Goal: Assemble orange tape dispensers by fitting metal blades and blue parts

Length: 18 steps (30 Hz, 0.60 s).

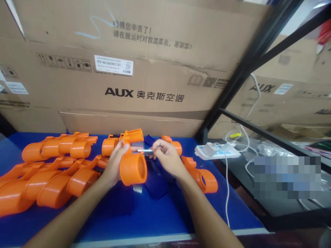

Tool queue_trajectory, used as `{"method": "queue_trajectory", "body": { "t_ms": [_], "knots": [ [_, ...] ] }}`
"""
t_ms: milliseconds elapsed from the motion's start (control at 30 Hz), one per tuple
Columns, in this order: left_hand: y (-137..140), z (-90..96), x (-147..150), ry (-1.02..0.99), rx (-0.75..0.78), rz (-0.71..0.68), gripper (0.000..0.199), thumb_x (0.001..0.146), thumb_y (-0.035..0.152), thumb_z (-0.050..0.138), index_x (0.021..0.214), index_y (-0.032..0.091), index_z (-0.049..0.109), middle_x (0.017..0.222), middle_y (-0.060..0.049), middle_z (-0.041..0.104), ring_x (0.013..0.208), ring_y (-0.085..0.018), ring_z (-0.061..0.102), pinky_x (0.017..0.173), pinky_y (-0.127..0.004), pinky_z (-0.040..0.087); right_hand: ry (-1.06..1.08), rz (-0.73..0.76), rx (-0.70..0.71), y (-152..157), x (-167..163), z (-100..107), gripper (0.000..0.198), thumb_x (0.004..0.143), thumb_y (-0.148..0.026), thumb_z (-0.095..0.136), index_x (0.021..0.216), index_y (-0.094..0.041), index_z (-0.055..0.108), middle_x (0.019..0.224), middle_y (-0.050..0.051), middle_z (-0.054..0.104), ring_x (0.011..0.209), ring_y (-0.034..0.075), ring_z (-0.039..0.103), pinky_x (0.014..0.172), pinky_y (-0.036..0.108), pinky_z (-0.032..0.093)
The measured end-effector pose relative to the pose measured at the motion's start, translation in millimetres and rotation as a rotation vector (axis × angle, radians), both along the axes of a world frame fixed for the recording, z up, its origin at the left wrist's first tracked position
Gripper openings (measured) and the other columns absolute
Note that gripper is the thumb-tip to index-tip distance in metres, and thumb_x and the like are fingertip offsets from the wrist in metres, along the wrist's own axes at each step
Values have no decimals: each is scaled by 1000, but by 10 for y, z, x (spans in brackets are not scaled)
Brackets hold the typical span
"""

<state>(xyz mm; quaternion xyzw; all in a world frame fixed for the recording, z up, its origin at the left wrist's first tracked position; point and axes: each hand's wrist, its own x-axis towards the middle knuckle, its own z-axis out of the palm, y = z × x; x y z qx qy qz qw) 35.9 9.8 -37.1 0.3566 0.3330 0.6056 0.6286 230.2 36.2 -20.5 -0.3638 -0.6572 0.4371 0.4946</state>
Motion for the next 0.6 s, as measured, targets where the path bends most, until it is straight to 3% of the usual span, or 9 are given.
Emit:
{"method": "queue_trajectory", "body": {
  "t_ms": [133, 233, 433, 600],
  "knots": [
    [11, -96, 19, 30, 49, 73, 42, 78, 51, 77, 101, 19, 62, 85, -5, 74, 72, -20, 70, 68, -30, 54, 76, 56, -39, -39, -94, -34, 7, 84, -18, 58, 78, -22, 57, 60, -6, 58, 57, 12, 55, 60, 24, 42],
    [19, -89, 12, 33, 64, 80, 44, 79, 51, 76, 106, 19, 62, 87, -5, 74, 75, -20, 71, 71, -30, 54, 103, 69, -61, -82, -128, -16, 13, 90, -30, 66, 82, -20, 62, 65, -4, 62, 60, 11, 56, 61, 25, 44],
    [32, -49, -17, 44, 38, 53, 39, 79, 50, 77, 97, 19, 60, 83, -2, 73, 66, -16, 67, 65, -26, 51, 63, 144, -87, -117, -107, -1, 25, 85, -43, 76, 86, -19, 71, 83, 3, 72, 75, 16, 64, 69, 28, 50],
    [40, -60, -33, 86, 42, 57, 40, 79, 53, 76, 95, 20, 60, 82, -4, 74, 68, -19, 69, 64, -29, 52, 123, -18, -83, -20, -67, -50, 27, 86, -47, 72, 84, -21, 64, 71, 1, 68, 67, 17, 66, 63, 28, 51]
  ]
}}
